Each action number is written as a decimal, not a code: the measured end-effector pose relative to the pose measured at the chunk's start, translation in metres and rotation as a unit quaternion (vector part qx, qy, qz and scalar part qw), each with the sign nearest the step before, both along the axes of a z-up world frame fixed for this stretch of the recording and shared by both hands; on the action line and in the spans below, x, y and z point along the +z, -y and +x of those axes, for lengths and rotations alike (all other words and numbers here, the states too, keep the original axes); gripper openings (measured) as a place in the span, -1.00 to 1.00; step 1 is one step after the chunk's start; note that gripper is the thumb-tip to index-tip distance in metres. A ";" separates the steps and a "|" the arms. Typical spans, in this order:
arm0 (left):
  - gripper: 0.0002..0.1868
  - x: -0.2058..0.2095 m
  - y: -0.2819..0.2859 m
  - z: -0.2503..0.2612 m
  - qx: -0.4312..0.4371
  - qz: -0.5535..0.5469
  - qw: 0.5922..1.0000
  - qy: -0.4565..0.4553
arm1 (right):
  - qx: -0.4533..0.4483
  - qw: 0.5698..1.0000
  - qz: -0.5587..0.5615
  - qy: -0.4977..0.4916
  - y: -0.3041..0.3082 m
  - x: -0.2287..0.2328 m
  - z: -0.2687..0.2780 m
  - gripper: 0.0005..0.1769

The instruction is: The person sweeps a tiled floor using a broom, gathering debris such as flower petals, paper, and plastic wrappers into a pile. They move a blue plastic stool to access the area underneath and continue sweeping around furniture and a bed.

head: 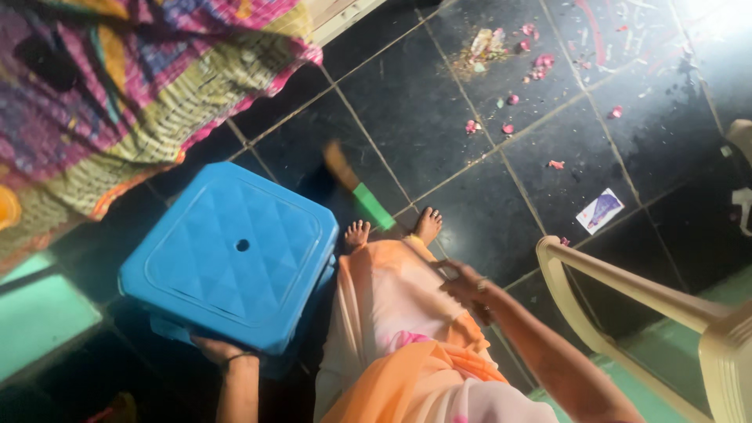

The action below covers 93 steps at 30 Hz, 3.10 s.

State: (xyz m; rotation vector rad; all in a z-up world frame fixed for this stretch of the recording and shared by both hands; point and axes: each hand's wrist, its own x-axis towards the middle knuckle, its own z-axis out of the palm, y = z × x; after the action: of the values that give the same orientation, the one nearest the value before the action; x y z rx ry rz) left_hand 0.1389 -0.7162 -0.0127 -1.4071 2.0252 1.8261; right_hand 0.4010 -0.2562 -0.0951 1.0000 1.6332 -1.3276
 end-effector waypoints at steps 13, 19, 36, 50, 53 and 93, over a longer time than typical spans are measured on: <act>-0.08 -0.008 0.077 0.004 0.133 0.180 0.964 -0.141 | -0.188 0.981 0.000 0.047 -0.042 -0.021 -0.057 -0.39; -0.17 -0.032 0.117 0.024 0.297 0.209 0.916 -0.169 | -0.179 0.981 0.073 -0.013 0.003 0.021 -0.075 -0.38; -0.15 -0.102 0.092 -0.024 0.401 0.312 0.842 -0.180 | -0.141 0.986 0.090 0.022 -0.018 -0.012 -0.143 -0.42; -0.07 -0.166 0.009 -0.111 0.378 0.299 0.861 -0.160 | -0.083 0.992 -0.046 -0.080 0.075 -0.010 -0.285 -0.35; -0.20 -0.190 -0.008 -0.129 0.414 0.278 0.858 -0.123 | -0.045 0.991 -0.059 -0.109 0.068 -0.056 -0.342 -0.38; -0.53 -0.131 -0.014 -0.065 -0.332 0.107 0.934 0.078 | -0.268 0.961 0.061 0.023 -0.030 0.015 -0.009 -0.29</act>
State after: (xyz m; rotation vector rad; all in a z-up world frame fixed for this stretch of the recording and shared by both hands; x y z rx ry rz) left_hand 0.0740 -0.7024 -0.1437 -0.6560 1.8338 1.5103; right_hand 0.3920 -0.2262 -0.0805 1.6174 1.4742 -1.5435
